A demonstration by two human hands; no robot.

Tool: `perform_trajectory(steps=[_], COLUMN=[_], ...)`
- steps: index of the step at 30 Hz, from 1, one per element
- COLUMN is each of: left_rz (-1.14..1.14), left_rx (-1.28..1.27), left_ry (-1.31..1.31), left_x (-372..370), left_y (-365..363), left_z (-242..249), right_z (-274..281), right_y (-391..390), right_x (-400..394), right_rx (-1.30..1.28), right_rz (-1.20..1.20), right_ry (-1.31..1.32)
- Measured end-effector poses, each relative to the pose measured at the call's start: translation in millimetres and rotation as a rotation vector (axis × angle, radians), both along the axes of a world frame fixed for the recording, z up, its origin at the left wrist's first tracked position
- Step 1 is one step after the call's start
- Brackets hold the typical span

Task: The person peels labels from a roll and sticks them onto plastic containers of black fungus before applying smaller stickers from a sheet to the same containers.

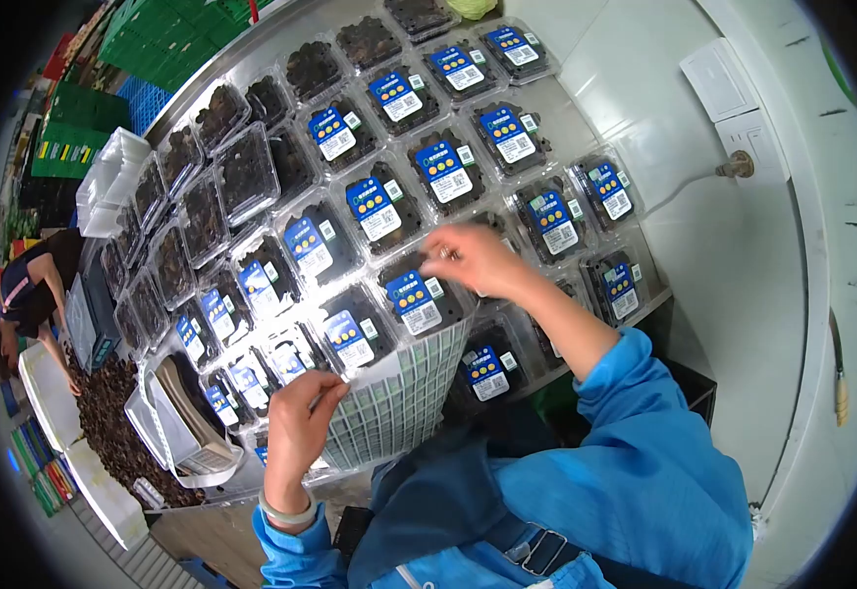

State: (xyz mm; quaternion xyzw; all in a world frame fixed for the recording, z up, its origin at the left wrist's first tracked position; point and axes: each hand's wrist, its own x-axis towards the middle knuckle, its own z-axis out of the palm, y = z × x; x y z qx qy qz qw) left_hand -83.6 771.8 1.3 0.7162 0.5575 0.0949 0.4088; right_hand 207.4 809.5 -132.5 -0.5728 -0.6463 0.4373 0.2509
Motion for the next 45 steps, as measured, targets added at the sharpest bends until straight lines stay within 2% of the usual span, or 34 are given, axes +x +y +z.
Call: perform_trajectory(steps=[1,3,4,7,12,15,19,20,23,24,27,31,34,37,40,42,45], left_rz=[-0.018,-0.070,-0.098,-0.198,-0.286,-0.291,-0.289,-0.282,-0.031,-0.017,-0.106,-0.119,-0.235,-0.262,-0.080,-0.086,-0.057], left_rx=[0.013,0.079,0.228,0.700,0.550,0.572,0.451,0.500,0.292,0.301,0.331,0.438,0.554,0.534,0.251,0.280,0.301], left_ry=[-0.004,0.032,0.112,0.281,-0.074,-0.047,-0.175,-0.185,-0.156,-0.184,-0.158,-0.090,0.062,0.038,-0.124,-0.105,-0.038], left_x=[-0.4,-3.8,-2.0,11.7,26.8,35.3,33.2,33.0,39.6,40.2,38.6,38.4,42.2,43.6,47.3,44.6,47.1], left_y=[2.3,11.1,16.6,33.0,35.5,34.9,32.1,32.8,28.1,27.3,25.9,19.0,15.8,16.2,10.1,7.5,5.6], left_z=[0.0,-7.3,-7.9,-5.4,-28.0,-26.1,-35.4,-35.6,-12.0,-11.0,-8.6,-7.5,3.4,4.2,6.2,3.3,5.7], right_z=[17.5,42.7,41.2,44.0,58.6,64.6,71.0,72.8,83.3,86.3,92.3,98.7,106.2,107.0,103.7,102.5,98.3], right_y=[-7.4,-21.1,-26.9,-32.0,-34.8,-32.4,-31.9,-31.5,-29.7,-30.4,-31.9,-33.7,-37.3,-38.8,-36.3,-34.9,-33.2], right_x=[-12.6,-34.4,-44.6,-59.1,-58.0,-51.3,-45.1,-43.6,-34.5,-32.2,-33.2,-27.1,-22.3,-20.3,-18.7,-16.4,-15.8], right_rx=[-0.086,-0.017,0.073,0.010,0.109,0.100,0.174,0.205,0.284,0.245,0.416,0.482,0.495,0.431,0.324,0.232,0.342], right_rz=[0.096,0.362,0.363,0.180,0.155,0.149,0.155,0.152,0.096,0.118,0.111,0.133,0.156,0.145,0.122,0.128,0.193], right_ry=[0.348,0.269,0.084,0.149,0.180,0.166,0.122,0.107,0.081,0.084,0.023,0.018,-0.006,0.003,0.078,0.157,0.082])
